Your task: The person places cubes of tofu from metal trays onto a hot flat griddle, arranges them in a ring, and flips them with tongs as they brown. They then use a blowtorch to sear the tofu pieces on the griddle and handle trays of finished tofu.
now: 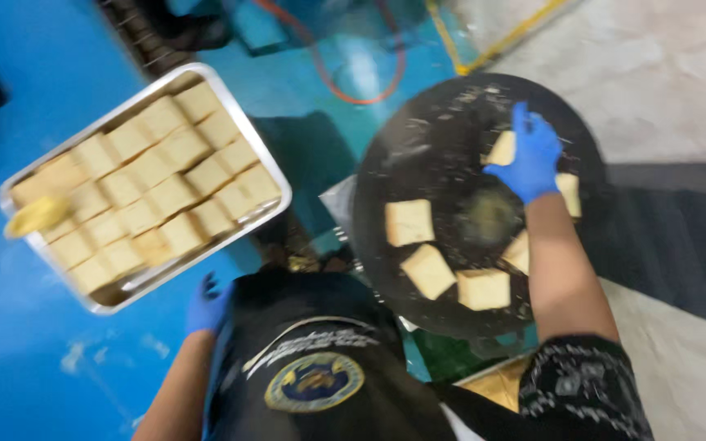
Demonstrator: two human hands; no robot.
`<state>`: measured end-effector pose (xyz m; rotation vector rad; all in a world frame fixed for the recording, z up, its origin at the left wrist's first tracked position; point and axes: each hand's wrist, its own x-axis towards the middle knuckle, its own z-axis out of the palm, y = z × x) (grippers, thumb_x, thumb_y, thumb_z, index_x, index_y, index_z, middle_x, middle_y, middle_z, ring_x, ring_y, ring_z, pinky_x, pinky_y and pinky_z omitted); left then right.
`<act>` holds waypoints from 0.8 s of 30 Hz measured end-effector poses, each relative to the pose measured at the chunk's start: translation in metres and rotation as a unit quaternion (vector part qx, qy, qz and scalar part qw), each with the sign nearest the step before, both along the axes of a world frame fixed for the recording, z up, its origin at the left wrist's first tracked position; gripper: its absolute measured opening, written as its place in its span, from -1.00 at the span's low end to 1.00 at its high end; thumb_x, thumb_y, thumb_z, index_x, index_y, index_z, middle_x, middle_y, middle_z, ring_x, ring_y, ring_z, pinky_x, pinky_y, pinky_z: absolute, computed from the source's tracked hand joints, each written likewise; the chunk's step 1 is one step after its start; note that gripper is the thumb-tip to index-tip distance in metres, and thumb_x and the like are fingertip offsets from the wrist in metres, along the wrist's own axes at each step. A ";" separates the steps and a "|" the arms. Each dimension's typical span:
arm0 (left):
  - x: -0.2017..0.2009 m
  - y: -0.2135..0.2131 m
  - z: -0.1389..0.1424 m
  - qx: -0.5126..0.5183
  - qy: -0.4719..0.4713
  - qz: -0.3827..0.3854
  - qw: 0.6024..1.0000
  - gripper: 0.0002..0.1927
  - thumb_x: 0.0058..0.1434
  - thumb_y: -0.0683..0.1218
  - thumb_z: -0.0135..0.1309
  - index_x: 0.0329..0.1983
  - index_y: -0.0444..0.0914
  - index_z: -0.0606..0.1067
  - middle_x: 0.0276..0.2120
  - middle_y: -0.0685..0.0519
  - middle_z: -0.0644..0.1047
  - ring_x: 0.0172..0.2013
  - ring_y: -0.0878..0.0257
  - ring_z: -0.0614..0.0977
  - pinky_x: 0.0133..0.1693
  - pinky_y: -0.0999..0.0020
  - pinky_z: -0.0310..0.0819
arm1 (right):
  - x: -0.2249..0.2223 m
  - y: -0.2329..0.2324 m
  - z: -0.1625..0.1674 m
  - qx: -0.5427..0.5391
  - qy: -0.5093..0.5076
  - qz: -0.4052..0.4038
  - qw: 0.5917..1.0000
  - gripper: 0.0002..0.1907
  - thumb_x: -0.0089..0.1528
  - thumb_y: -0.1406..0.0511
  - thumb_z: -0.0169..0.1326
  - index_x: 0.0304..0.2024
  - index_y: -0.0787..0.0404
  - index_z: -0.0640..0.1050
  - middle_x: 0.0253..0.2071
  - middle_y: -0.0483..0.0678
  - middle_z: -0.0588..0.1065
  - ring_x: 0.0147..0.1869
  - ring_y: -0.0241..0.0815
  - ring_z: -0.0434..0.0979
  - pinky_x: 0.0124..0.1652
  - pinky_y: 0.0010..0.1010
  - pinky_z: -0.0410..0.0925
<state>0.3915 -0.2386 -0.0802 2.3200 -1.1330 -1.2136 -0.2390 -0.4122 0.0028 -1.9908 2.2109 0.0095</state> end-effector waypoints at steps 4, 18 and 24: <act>0.010 -0.014 -0.007 0.033 -0.017 -0.026 0.999 -0.23 0.13 0.08 0.31 0.38 -0.21 0.35 0.12 -0.20 0.53 -0.05 0.02 0.65 -0.03 0.11 0.54 | 0.101 -0.006 0.018 -0.223 -0.256 0.043 0.940 -0.14 0.23 0.28 0.43 0.46 0.32 0.27 0.27 0.18 0.44 0.29 0.09 0.45 0.26 -0.15 0.35; 0.172 -0.025 -0.002 0.012 0.001 0.009 1.000 -0.41 0.21 0.11 0.23 0.22 -0.27 0.48 0.06 -0.17 0.59 -0.05 0.06 0.67 0.03 0.19 0.52 | 0.547 -0.019 -0.100 0.291 -0.452 0.089 0.839 -0.39 0.17 0.06 0.26 0.19 0.21 0.54 -0.12 0.07 0.65 -0.09 -0.10 0.67 -0.03 -0.33 0.48; 0.247 0.001 -0.015 0.059 0.033 0.129 0.989 -0.48 0.22 0.09 0.20 0.20 -0.24 0.53 0.06 -0.13 0.62 0.03 0.09 0.65 0.05 0.22 0.50 | 0.636 -0.019 -0.121 0.366 -0.392 0.023 0.844 -0.06 -0.01 -0.01 0.39 0.28 0.32 0.38 -0.06 0.19 0.59 0.04 0.07 0.61 0.06 -0.21 0.44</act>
